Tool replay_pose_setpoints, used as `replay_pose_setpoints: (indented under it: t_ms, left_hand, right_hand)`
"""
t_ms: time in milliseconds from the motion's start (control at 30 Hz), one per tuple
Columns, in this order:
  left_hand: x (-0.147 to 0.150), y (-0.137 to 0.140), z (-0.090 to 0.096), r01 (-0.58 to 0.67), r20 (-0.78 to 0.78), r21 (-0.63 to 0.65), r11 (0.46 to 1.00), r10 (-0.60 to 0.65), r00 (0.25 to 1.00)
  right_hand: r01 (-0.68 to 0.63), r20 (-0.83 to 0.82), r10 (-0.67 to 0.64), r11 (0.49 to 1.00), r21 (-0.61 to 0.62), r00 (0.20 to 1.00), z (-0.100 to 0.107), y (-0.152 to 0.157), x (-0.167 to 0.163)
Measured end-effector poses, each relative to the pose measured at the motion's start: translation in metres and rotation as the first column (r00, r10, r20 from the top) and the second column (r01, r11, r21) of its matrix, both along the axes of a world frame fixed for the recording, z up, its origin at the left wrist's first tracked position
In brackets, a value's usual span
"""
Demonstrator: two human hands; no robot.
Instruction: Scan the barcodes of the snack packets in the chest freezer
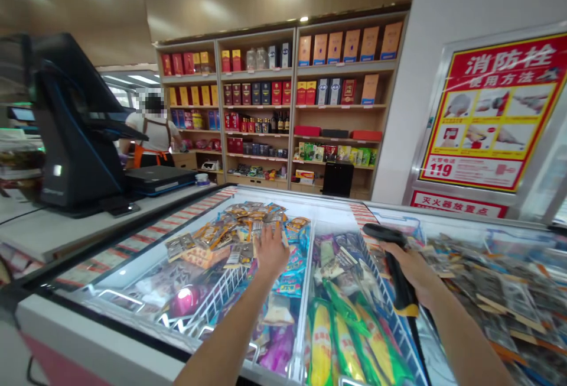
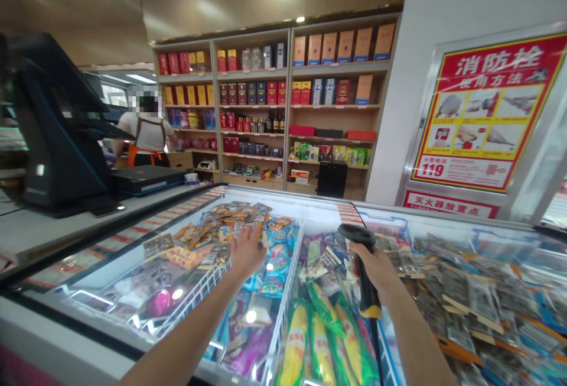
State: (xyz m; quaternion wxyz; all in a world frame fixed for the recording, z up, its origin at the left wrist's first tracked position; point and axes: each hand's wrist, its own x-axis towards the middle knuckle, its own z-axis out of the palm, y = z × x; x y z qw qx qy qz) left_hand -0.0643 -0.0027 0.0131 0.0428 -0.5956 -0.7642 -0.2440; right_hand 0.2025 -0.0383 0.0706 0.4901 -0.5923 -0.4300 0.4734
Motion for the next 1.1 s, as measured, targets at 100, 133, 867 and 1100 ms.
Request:
replay_pose_setpoints:
  t_ms: [100, 133, 867, 1100]
  left_hand:
    - [-0.013, -0.003, -0.008, 0.092, 0.01, -0.019, 0.996, -0.092, 0.996]
    - [-0.014, -0.004, -0.011, 0.145, 0.036, -0.013, 0.989, -0.144, 0.989]
    - [-0.002, 0.044, -0.025, 0.052, 0.896, 0.398, 0.916, -0.401, 0.19]
    - [-0.011, 0.048, -0.023, -0.002, 0.878, 0.479, 0.878, -0.479, -0.009]
  right_hand:
    - [-0.079, 0.018, 0.079, 0.997, -0.022, 0.997, 0.001, 0.001, -0.023]
    - [-0.094, 0.024, 0.095, 0.995, -0.026, 0.995, 0.001, 0.001, -0.029]
    - [-0.378, -0.211, 0.357, 0.924, -0.067, 0.91, -0.012, -0.002, -0.065]
    - [-0.439, -0.175, 0.417, 0.891, -0.116, 0.892, -0.019, -0.011, -0.078]
